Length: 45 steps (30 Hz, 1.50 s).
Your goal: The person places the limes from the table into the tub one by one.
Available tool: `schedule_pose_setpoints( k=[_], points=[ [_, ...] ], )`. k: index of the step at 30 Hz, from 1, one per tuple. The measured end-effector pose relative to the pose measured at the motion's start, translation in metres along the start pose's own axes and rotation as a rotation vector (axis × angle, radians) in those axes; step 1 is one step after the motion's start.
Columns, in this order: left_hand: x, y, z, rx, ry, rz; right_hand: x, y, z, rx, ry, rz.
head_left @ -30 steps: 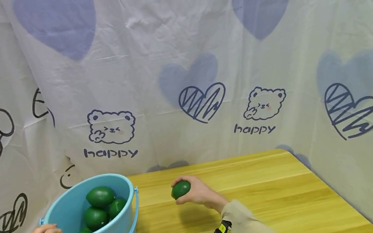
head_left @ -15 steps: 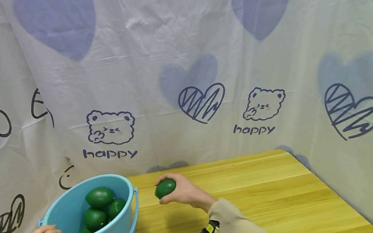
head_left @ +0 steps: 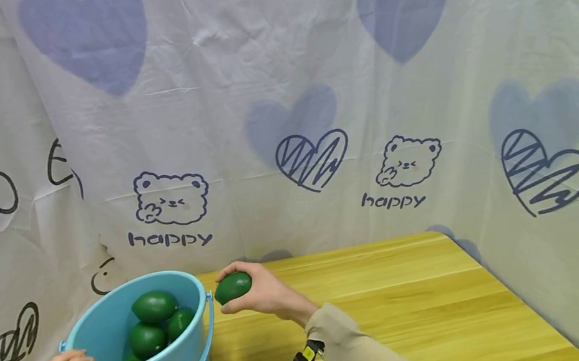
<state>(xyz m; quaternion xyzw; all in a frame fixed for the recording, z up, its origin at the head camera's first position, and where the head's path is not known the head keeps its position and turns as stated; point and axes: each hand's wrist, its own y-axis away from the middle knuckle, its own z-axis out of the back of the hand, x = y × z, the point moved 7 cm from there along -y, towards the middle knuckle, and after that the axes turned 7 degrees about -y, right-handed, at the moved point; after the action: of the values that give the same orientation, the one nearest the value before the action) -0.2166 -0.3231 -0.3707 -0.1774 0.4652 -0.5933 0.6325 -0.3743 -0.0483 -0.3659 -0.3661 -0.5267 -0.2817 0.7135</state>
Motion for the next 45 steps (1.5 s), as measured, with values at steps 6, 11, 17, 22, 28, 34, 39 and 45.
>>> schedule_pose_setpoints(
  k=[6,11,17,22,28,34,39,45],
  points=[
    [0.001,0.0,0.0,0.001,0.006,0.001,0.01,-0.003,-0.01,0.012,-0.019,0.023],
    [0.0,0.0,0.0,0.02,-0.022,0.017,0.023,-0.008,-0.019,0.034,-0.065,0.068],
    [-0.002,-0.002,0.001,0.01,-0.019,-0.008,0.036,-0.012,-0.029,0.048,-0.019,0.103],
    [0.001,-0.001,0.002,0.001,-0.013,0.015,0.041,-0.015,-0.041,0.061,0.069,0.105],
    [0.004,-0.001,0.003,0.009,-0.041,0.029,0.047,-0.018,-0.055,0.04,0.302,0.125],
    [0.001,-0.002,0.001,0.024,-0.038,0.001,0.046,-0.022,-0.067,0.083,0.384,0.158],
    [-0.001,-0.002,-0.002,0.049,-0.032,0.005,0.043,-0.025,-0.076,0.104,0.482,0.176],
    [0.0,-0.001,0.002,0.024,-0.028,0.012,0.048,-0.028,-0.091,0.112,0.609,0.255]
  ],
)
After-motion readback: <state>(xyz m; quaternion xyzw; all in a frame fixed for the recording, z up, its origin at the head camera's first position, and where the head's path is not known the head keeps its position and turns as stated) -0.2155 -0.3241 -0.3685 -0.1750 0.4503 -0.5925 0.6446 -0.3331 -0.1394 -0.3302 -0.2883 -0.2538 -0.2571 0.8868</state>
